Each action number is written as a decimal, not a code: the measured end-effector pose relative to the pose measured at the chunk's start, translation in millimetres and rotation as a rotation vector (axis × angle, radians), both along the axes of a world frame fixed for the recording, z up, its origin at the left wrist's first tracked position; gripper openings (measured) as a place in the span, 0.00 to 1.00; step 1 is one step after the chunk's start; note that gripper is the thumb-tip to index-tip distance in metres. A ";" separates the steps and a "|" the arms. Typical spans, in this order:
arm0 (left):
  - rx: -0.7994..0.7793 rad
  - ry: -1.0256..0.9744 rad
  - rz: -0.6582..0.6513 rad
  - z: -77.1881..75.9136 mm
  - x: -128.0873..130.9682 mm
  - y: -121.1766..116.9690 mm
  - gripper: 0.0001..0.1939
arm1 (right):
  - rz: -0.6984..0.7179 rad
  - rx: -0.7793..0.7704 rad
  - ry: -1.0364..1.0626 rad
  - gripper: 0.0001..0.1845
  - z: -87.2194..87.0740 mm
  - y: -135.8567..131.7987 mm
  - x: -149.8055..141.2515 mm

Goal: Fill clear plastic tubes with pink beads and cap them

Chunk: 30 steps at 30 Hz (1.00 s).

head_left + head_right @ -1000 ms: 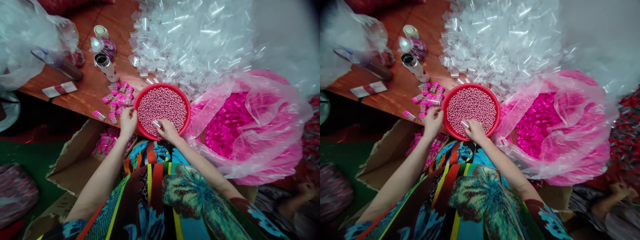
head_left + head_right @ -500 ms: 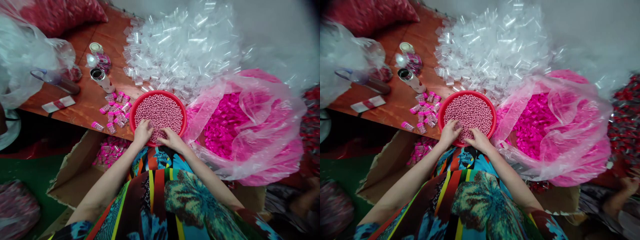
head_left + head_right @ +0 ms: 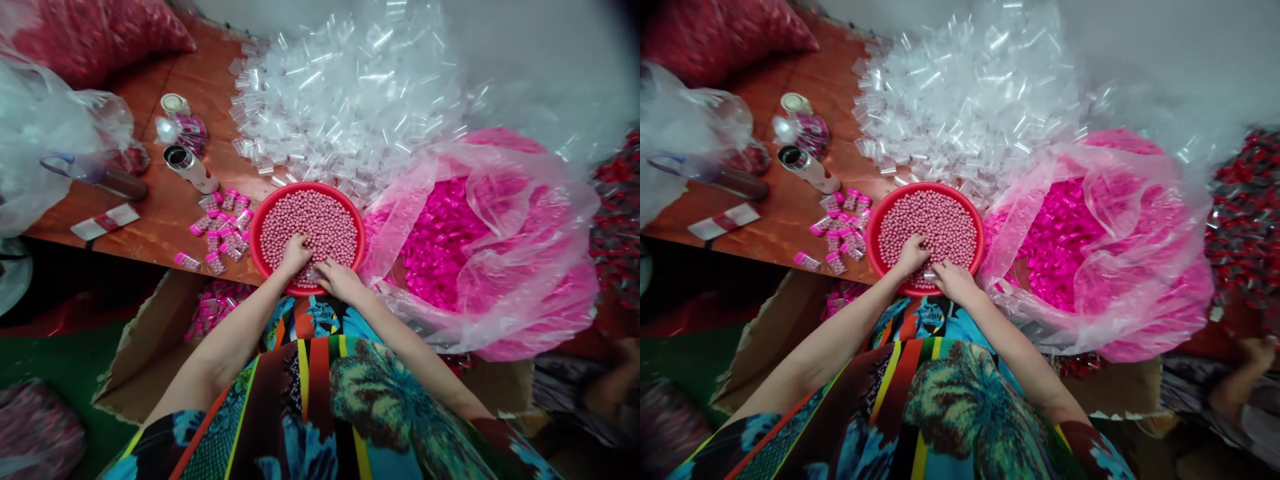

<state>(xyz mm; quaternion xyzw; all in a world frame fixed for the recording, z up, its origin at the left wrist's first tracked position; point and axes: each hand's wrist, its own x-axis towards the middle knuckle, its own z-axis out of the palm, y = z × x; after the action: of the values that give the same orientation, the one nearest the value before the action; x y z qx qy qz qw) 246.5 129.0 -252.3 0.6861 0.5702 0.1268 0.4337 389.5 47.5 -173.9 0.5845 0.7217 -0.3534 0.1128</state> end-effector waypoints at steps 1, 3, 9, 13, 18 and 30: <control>-0.012 -0.068 0.030 -2.0 -3.8 0.3 0.15 | -0.018 0.018 0.010 0.20 -0.6 -0.4 2.3; -0.028 -0.223 0.082 -2.1 -12.3 -0.7 0.17 | -0.055 0.057 0.026 0.21 -2.6 -0.9 6.1; -0.311 -0.748 0.243 29.1 -27.9 -16.3 0.21 | -0.270 0.232 0.115 0.26 -15.2 -1.2 17.8; -0.556 -0.939 0.293 58.1 -29.4 -25.4 0.21 | -0.411 0.403 0.416 0.18 -15.1 -4.6 35.2; -0.834 -1.092 0.342 79.2 -24.1 -25.1 0.23 | -0.864 0.626 0.554 0.16 -1.7 -27.6 79.5; -0.862 -0.866 0.458 98.7 12.5 -20.6 0.08 | -1.417 0.365 0.263 0.22 -71.6 -102.1 202.3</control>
<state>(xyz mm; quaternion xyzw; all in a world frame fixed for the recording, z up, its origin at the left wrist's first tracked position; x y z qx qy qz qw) 259.0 108.4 -153.6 0.1985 0.4755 0.2409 0.8225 591.8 -54.6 -245.5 0.8722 0.2264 -0.2830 -0.3285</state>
